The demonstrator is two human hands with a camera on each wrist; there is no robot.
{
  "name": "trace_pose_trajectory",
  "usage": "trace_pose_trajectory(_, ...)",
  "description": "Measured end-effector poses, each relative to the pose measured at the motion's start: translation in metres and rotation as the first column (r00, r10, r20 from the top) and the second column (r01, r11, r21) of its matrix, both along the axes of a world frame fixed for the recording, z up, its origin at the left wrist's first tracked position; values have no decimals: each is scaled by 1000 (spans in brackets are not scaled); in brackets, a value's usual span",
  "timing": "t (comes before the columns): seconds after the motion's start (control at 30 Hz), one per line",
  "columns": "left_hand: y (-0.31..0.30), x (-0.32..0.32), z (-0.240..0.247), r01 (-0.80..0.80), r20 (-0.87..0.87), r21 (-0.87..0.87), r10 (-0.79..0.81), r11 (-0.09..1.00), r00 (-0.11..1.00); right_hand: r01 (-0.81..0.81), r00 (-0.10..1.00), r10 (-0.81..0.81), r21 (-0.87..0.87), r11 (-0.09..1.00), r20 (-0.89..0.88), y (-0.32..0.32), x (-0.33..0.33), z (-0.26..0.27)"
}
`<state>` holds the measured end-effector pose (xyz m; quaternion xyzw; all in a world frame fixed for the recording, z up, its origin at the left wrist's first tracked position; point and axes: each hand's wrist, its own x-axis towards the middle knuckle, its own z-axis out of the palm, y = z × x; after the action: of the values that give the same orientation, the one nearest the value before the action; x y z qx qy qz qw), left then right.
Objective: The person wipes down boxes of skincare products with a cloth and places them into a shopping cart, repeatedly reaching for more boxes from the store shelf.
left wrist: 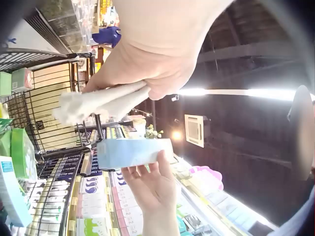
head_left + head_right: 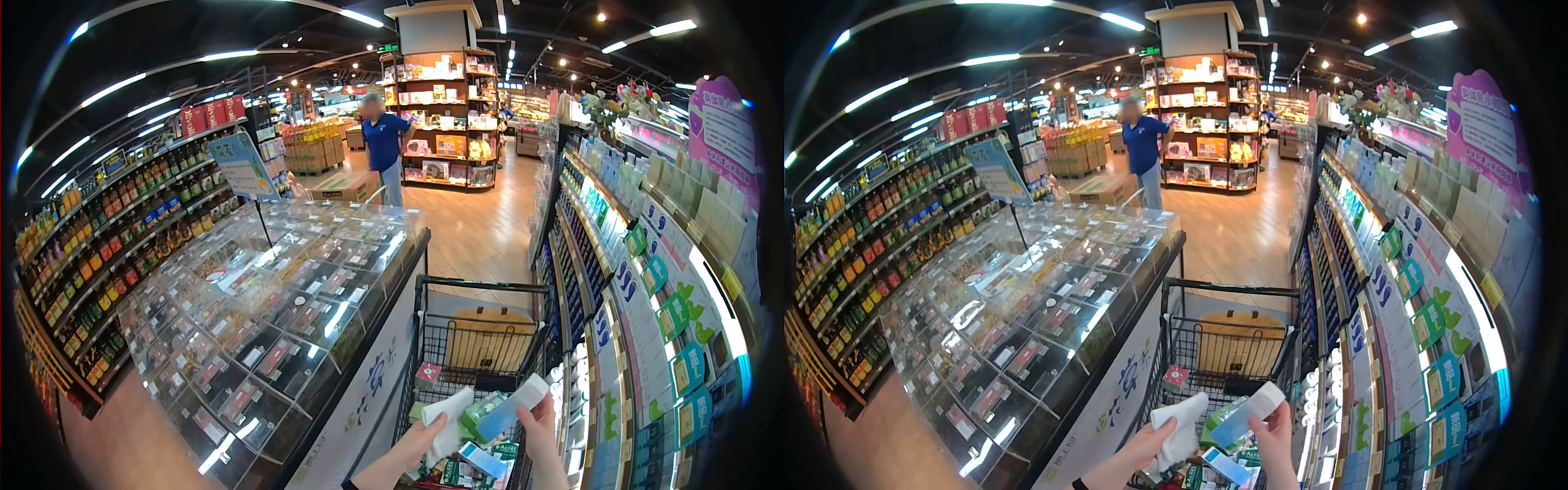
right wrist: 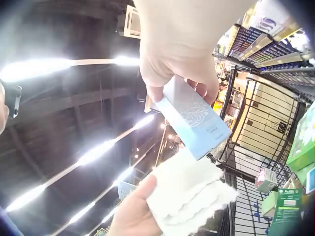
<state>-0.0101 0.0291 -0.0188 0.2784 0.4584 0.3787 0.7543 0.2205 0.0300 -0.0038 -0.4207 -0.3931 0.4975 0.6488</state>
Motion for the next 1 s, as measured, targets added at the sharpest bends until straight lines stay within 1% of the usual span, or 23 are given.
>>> trace_pose_trajectory(0.03, 0, 2, 4, 1, 0, -4, -1, 1000, 1000, -48, 993, 48, -5, 999, 104, -2, -4, -1)
trace_pose_trajectory(0.1, -2, 14, 12, 147, -287, 134, -103, 980, 952, -115, 973, 126, -68, 991, 192, -9, -20, -3)
trace_pose_trajectory(0.13, -9, 21, 26, 143, -209, 224, -95, 964, 973, -199, 926, 231, -133, 971, 300, -11, -24, -3)
trace_pose_trajectory(0.17, -8, 29, 25, 144, -207, 224, -98, 964, 973, -251, 846, 278, -122, 960, 454, -14, -31, -3)
trace_pose_trajectory(0.23, -10, 43, 34, -27, -68, 511, 71, 859, 995, -278, 814, 304, -129, 952, 495, -20, -45, 6)
trace_pose_trajectory(0.27, -11, 38, 41, 32, -79, 379, -2, 925, 997, -276, 814, 307, -136, 951, 493, -22, -46, 8)
trace_pose_trajectory(0.33, -12, 35, 41, 81, -121, 334, -42, 939, 992, -314, 871, 383, -249, 916, 307, -24, -47, 11)
trace_pose_trajectory(0.4, -10, 34, 33, 128, -164, 295, -81, 947, 983, -310, 891, 368, -236, 921, 264, -24, -44, 11)
trace_pose_trajectory(0.47, -11, 36, 14, 126, -185, 475, -41, 871, 982, -303, 910, 352, -226, 926, 220, -22, -40, 9)
trace_pose_trajectory(0.5, -14, 38, 14, 127, -183, 473, -44, 872, 982, -272, 928, 298, -139, 952, 223, -20, -38, 7)
trace_pose_trajectory(0.53, -16, 40, 16, 137, -207, 557, -23, 819, 978, -241, 944, 245, -48, 969, 222, -17, -36, 6)
trace_pose_trajectory(0.57, -16, 40, 18, 149, -230, 638, 3, 755, 973, -242, 943, 246, -45, 969, 224, -15, -33, 8)
trace_pose_trajectory(0.6, -17, 39, 19, 148, -230, 638, 4, 755, 973, -211, 957, 211, -24, 977, 200, -14, -30, 12)
trace_pose_trajectory(0.63, -18, 36, 20, 185, -217, 594, -66, 783, 974, -179, 968, 177, -6, 984, 175, -13, -27, 15)
trace_pose_trajectory(0.67, -20, 34, 20, 224, -199, 548, -135, 806, 971, -160, 984, 161, -16, 987, 79, -12, -25, 16)
trace_pose_trajectory(0.77, -20, 32, 2, 231, -225, 604, -115, 762, 967, -133, 990, 135, -39, 990, 29, -9, -15, 19)
trace_pose_trajectory(0.8, -19, 29, 0, 232, -225, 603, -116, 764, 967, -117, 990, 117, -5, 993, 83, -7, -12, 21)
trace_pose_trajectory(0.83, -19, 24, -2, 324, -334, 423, -187, 846, 924, -116, 990, 117, -8, 993, 83, -6, -9, 19)
trace_pose_trajectory(0.87, -18, 22, -5, 392, -421, 221, -275, 893, 864, -110, 990, 104, 51, 993, 98, -4, -7, 16)
trace_pose_trajectory(0.9, -15, 21, -12, 393, -421, 219, -276, 893, 864, -103, 989, 91, 112, 988, 113, -2, -6, 15)
trace_pose_trajectory(0.93, -13, 20, -20, 269, -199, 114, -244, 956, 949, -104, 995, 102, 113, 988, 20, -5, -9, 19)
trace_pose_trajectory(0.97, -12, 20, -26, 165, 25, -23, -164, 986, 986, -103, 995, 101, 111, 989, 20, -6, -13, 19)
trace_pose_trajectory(1.0, -14, 19, -15, 125, 206, -160, -91, 979, 974, -132, 991, 133, 137, 982, 1, -8, -16, 18)
